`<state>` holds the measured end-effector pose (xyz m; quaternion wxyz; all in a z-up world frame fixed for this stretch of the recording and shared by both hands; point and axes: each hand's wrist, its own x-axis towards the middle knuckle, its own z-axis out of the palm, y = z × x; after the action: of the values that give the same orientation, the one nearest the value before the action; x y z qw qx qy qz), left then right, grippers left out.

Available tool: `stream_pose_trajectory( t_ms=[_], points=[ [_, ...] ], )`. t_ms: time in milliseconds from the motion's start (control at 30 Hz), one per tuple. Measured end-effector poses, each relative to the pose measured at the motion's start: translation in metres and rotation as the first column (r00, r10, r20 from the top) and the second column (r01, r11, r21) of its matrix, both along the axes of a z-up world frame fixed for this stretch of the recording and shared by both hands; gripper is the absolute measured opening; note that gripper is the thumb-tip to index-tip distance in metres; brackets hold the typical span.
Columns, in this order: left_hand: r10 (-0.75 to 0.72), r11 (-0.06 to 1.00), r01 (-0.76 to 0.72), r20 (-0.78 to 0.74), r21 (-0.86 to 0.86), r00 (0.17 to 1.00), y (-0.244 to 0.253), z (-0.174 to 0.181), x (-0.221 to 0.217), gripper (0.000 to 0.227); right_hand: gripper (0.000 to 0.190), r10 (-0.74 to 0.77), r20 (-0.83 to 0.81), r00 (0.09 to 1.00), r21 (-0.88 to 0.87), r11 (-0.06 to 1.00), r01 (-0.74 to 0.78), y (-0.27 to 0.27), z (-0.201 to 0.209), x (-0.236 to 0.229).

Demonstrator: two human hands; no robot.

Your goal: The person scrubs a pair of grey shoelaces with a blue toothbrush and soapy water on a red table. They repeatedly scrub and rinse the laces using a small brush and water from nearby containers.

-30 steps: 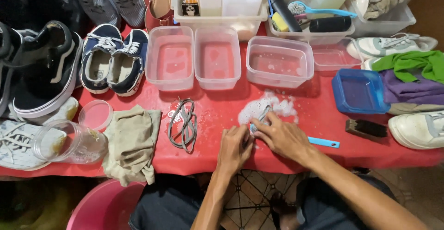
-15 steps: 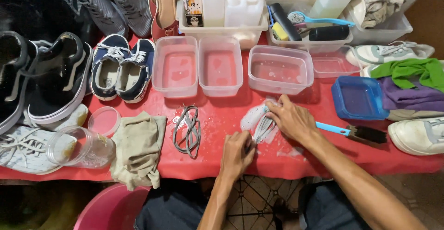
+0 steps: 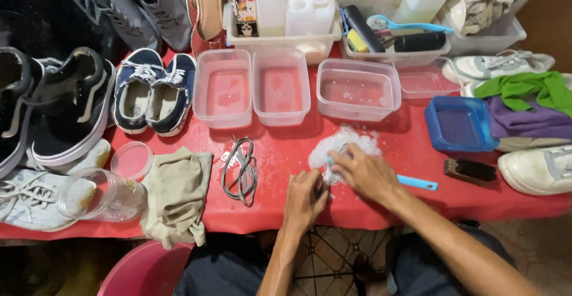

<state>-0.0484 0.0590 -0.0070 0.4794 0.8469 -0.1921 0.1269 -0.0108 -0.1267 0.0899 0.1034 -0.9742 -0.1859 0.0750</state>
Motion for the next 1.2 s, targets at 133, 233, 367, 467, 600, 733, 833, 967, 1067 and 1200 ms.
stream_pose_trajectory(
  t_ms=[133, 233, 367, 467, 600, 733, 833, 967, 1067, 1200],
  points=[
    [-0.012, 1.000, 0.012, 0.013, -0.026, 1.000, 0.001, 0.005, 0.000, 0.027, 0.041, -0.123, 0.095, 0.988, -0.094, 0.987, 0.132, -0.015, 0.005, 0.016],
    [0.008, 1.000, -0.008, 0.002, -0.017, 1.000, 0.000, 0.008, 0.000, 0.026, 0.038, 0.045, 0.007, 0.999, 0.015, 0.999, -0.046, 0.003, 0.006, 0.001],
    [0.016, 1.000, -0.016, 0.002, -0.023, 1.000, -0.002, 0.009, -0.005, 0.025, 0.040, -0.049, 0.035, 0.998, -0.017, 0.999, 0.049, -0.023, -0.003, 0.011],
    [0.023, 0.999, -0.023, 0.011, -0.024, 1.000, 0.001, 0.014, -0.004, 0.025, 0.036, -0.060, 0.058, 0.997, -0.003, 0.998, 0.060, -0.012, 0.007, 0.007],
    [0.025, 0.999, -0.025, 0.006, -0.023, 1.000, -0.001, 0.004, 0.000, 0.025, 0.032, 0.054, -0.009, 0.999, 0.056, 0.997, -0.053, -0.004, 0.016, -0.010],
    [0.016, 1.000, -0.016, 0.021, -0.024, 1.000, -0.001, 0.013, 0.001, 0.025, 0.039, -0.162, 0.068, 0.984, -0.057, 0.984, 0.166, -0.032, 0.002, 0.019],
    [0.026, 1.000, -0.026, 0.029, -0.018, 0.999, -0.001, 0.009, 0.000, 0.024, 0.036, -0.053, 0.039, 0.998, 0.001, 0.999, 0.053, -0.011, 0.014, -0.004],
    [0.016, 1.000, -0.016, 0.023, -0.011, 1.000, -0.003, 0.000, -0.002, 0.024, 0.041, -0.061, 0.009, 0.998, -0.003, 0.998, 0.061, -0.025, 0.003, -0.002],
    [0.022, 1.000, -0.022, 0.035, -0.010, 0.999, -0.001, -0.001, 0.001, 0.025, 0.040, -0.134, 0.085, 0.987, -0.034, 0.990, 0.138, -0.026, 0.008, 0.005],
    [-0.008, 1.000, 0.008, 0.012, -0.006, 1.000, 0.000, 0.018, -0.003, 0.028, 0.041, -0.006, -0.057, 0.998, 0.014, 1.000, 0.006, -0.007, -0.004, -0.027]
  ],
)
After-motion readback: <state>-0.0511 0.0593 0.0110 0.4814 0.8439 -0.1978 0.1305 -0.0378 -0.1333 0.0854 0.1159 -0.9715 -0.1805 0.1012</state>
